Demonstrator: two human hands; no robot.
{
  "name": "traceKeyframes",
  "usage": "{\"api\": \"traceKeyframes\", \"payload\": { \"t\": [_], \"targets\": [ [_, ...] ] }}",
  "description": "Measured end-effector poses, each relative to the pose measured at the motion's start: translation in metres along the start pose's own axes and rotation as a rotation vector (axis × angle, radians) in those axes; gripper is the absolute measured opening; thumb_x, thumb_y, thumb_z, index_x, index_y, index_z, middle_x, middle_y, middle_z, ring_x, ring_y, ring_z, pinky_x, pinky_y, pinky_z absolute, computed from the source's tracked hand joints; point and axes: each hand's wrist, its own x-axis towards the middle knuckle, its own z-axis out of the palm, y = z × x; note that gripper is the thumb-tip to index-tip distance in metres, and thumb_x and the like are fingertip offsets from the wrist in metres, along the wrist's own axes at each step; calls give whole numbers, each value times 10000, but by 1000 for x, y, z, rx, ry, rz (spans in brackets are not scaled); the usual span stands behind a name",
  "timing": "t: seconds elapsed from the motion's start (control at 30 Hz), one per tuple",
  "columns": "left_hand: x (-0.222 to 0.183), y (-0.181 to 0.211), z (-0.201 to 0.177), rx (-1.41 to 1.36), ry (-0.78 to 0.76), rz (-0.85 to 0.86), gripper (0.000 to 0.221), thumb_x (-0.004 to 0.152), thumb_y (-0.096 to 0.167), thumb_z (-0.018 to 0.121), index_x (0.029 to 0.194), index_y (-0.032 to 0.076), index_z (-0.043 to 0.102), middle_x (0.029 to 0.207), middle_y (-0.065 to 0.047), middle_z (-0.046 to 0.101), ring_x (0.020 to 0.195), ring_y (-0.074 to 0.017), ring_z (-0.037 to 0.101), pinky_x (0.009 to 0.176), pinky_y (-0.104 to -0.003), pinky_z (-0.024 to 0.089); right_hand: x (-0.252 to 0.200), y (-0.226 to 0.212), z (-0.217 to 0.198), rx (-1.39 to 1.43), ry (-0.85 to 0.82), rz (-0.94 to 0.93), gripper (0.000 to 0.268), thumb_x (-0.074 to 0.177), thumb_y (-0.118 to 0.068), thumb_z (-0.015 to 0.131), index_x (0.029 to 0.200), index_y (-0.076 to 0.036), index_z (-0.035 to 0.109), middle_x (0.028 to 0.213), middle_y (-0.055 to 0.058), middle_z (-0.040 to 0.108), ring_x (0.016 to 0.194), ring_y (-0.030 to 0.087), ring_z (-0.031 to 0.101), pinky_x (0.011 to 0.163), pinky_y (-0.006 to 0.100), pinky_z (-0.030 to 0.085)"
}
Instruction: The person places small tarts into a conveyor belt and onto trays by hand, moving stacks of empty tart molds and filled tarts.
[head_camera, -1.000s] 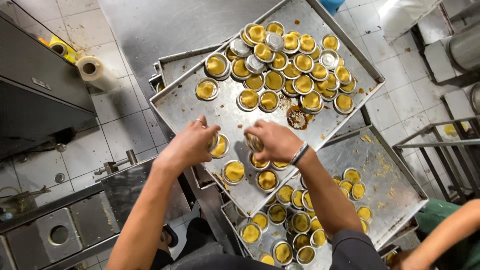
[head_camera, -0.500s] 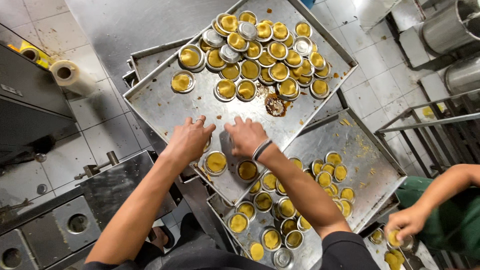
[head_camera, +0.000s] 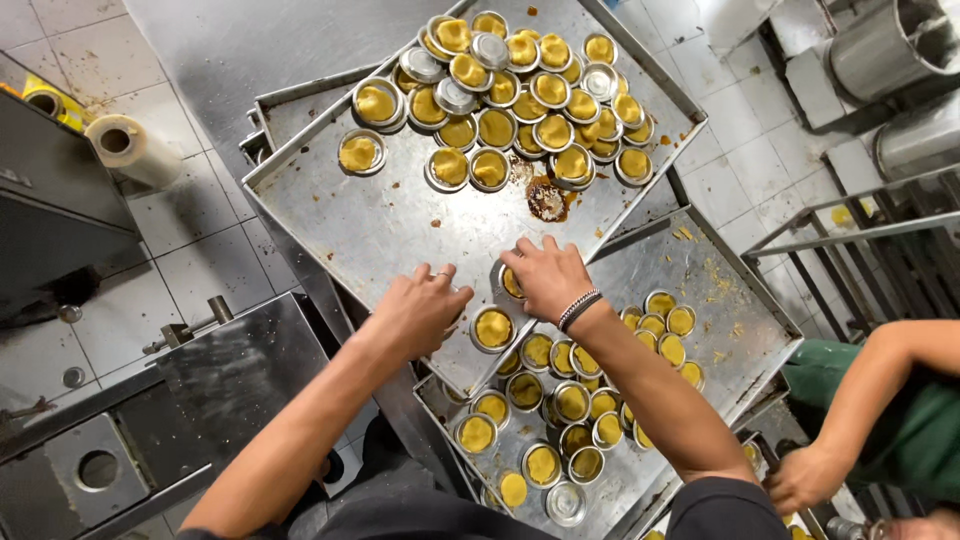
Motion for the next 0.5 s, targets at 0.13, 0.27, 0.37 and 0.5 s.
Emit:
{"api": "traceKeyframes", "payload": {
  "t": [0.13, 0.27, 0.37, 0.5],
  "targets": [
    [13, 10, 32, 150, 70, -116, 451, 675, 191, 831, 1091, 174, 658, 1007, -193, 620, 839, -446, 612, 507, -572, 528, 8, 2, 13, -50, 29, 0, 708, 616, -348, 903, 1246, -289, 585, 1163, -7, 616, 1066, 314, 615, 800, 492, 558],
    [23, 11, 54, 221, 109, -123, 398, 708, 312, 847, 1044, 154, 706, 934, -207, 665, 799, -459, 627, 499, -625, 519, -11, -3, -1, 43, -52, -16, 742, 643, -463, 882, 1293, -261, 585, 1171, 9, 669, 1068, 331, 654, 836, 502, 589],
    [24, 11, 68, 240, 144, -66, 425, 724, 391, 852, 1053, 161, 714, 889, -197, 671, 779, -438, 629, 481, -638, 517, -23, -32, -17, 77, -123, -25, 739, 657, -437, 867, 1312, -253, 578, 1186, 18, 679, 1073, 356, 666, 856, 525, 599],
    [9, 15, 81, 266, 222, -26, 496, 614, 357, 900, 1010, 188, 655, 840, -161, 645, 753, -395, 622, 469, -593, 511, -17, -75, 7, -34, -148, 14, 743, 670, -438, 875, 1324, -300, 550, 1214, -34, 669, 1084, 348, 668, 842, 525, 601]
  ]
}}
